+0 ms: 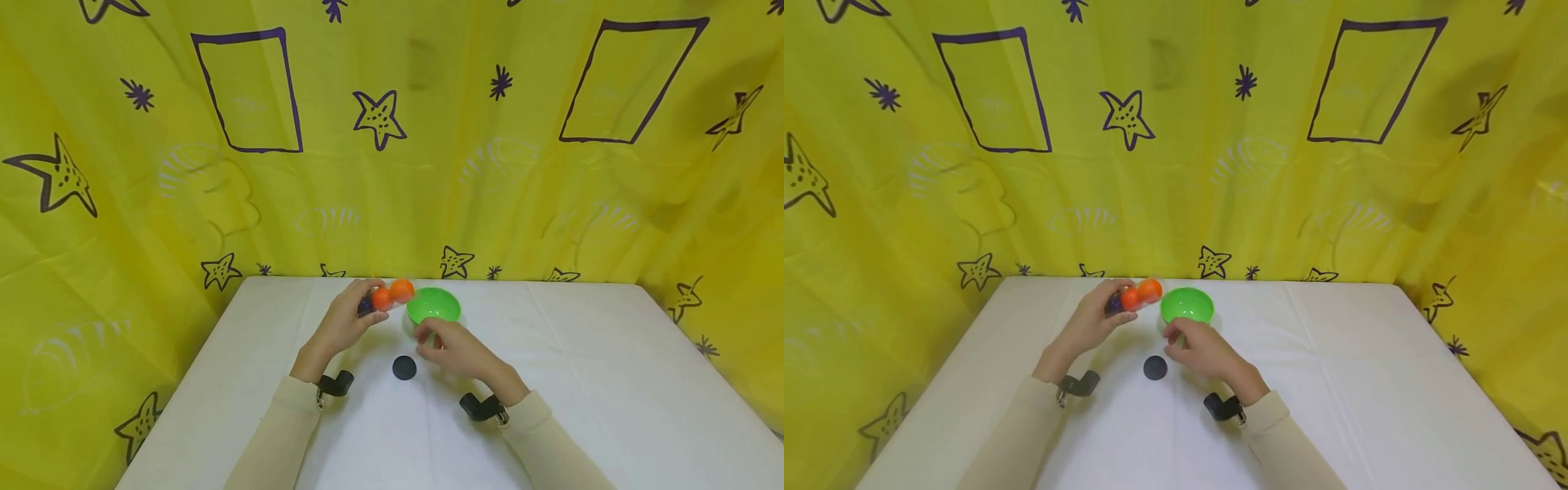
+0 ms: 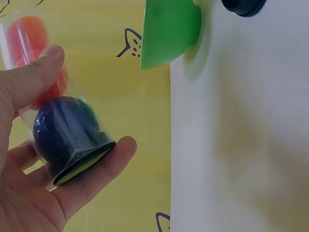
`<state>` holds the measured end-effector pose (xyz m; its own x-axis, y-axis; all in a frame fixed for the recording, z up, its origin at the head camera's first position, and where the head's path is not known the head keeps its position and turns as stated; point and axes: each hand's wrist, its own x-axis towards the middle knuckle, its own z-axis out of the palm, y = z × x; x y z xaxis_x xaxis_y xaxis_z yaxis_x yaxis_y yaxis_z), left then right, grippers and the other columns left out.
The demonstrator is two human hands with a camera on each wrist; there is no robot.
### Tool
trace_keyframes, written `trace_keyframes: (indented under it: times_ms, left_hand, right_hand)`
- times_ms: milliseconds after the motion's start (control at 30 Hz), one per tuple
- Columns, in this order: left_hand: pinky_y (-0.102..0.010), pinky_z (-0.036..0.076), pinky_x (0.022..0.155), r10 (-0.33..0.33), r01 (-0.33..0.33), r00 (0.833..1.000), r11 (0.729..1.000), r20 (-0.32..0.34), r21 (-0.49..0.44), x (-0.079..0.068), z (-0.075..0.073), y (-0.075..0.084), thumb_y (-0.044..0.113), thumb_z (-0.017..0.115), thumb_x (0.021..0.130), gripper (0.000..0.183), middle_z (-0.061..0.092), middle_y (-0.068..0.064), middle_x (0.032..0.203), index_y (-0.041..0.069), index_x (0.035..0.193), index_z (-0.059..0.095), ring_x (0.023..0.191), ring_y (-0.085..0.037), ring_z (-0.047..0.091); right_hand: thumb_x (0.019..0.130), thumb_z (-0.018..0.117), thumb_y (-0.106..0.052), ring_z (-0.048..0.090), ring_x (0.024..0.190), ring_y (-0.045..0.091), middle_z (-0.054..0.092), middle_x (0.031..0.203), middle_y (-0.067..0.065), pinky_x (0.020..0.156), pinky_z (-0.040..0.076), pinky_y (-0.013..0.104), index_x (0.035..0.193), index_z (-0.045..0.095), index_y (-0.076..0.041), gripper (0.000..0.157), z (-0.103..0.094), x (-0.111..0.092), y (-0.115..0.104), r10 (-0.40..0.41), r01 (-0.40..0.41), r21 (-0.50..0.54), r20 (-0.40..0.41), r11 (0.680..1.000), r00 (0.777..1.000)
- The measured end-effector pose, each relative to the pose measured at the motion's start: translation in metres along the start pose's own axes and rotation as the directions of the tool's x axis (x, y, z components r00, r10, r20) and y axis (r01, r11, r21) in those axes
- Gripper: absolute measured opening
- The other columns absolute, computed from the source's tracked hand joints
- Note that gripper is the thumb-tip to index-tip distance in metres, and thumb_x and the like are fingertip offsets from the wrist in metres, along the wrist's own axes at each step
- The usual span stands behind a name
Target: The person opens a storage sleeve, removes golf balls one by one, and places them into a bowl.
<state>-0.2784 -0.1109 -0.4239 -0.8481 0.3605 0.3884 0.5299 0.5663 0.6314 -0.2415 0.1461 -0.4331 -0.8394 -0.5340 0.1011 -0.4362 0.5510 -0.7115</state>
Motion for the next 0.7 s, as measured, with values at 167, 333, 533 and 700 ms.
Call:
trace_keyframes:
  times_ms: [167,333,533,700]
  left_hand:
    - [-0.048,0.048,0.109,0.0,0.0,1.0,1.0,0.001,-0.009,0.0,0.001,-0.003,0.018,0.08,0.089,0.056,0.062,-0.012,0.131,0.012,0.14,0.056,0.12,-0.029,0.06]
    - [-0.047,0.048,0.11,0.001,-0.001,1.0,1.0,-0.003,0.0,-0.001,0.001,-0.003,0.017,0.079,0.09,0.056,0.063,-0.011,0.134,0.01,0.14,0.056,0.123,-0.028,0.06]
    - [-0.047,0.048,0.11,0.012,-0.012,1.0,1.0,-0.008,0.026,0.002,0.001,-0.002,0.019,0.08,0.089,0.057,0.064,-0.01,0.134,0.012,0.14,0.057,0.123,-0.028,0.061]
    - [-0.048,0.047,0.111,0.005,-0.005,1.0,1.0,-0.014,0.028,0.007,0.002,-0.001,0.022,0.08,0.089,0.057,0.065,-0.009,0.134,0.014,0.141,0.059,0.125,-0.028,0.061]
  right_hand:
    - [0.098,0.067,-0.014,0.059,0.079,0.018,0.071,0.107,0.005,0.07,0.049,0.024,0.114,0.067,-0.004,0.019,-0.009,-0.001,0.005,-0.012,0.012,-0.011,-0.04,1.0,0.999]
    - [0.098,0.067,-0.015,0.059,0.08,0.018,0.071,0.105,0.004,0.069,0.048,0.025,0.112,0.067,-0.005,0.018,-0.019,-0.002,0.01,-0.002,0.002,-0.006,-0.076,1.0,0.997]
    - [0.098,0.066,-0.015,0.059,0.078,0.015,0.071,0.101,0.004,0.067,0.048,0.025,0.112,0.068,-0.003,0.019,-0.034,-0.005,0.015,0.002,-0.002,-0.002,-0.134,1.0,0.991]
    - [0.099,0.064,-0.016,0.06,0.079,0.016,0.07,0.104,0.004,0.068,0.05,0.027,0.113,0.067,-0.005,0.018,-0.047,0.0,0.016,0.025,-0.02,0.033,-0.167,0.999,0.986]
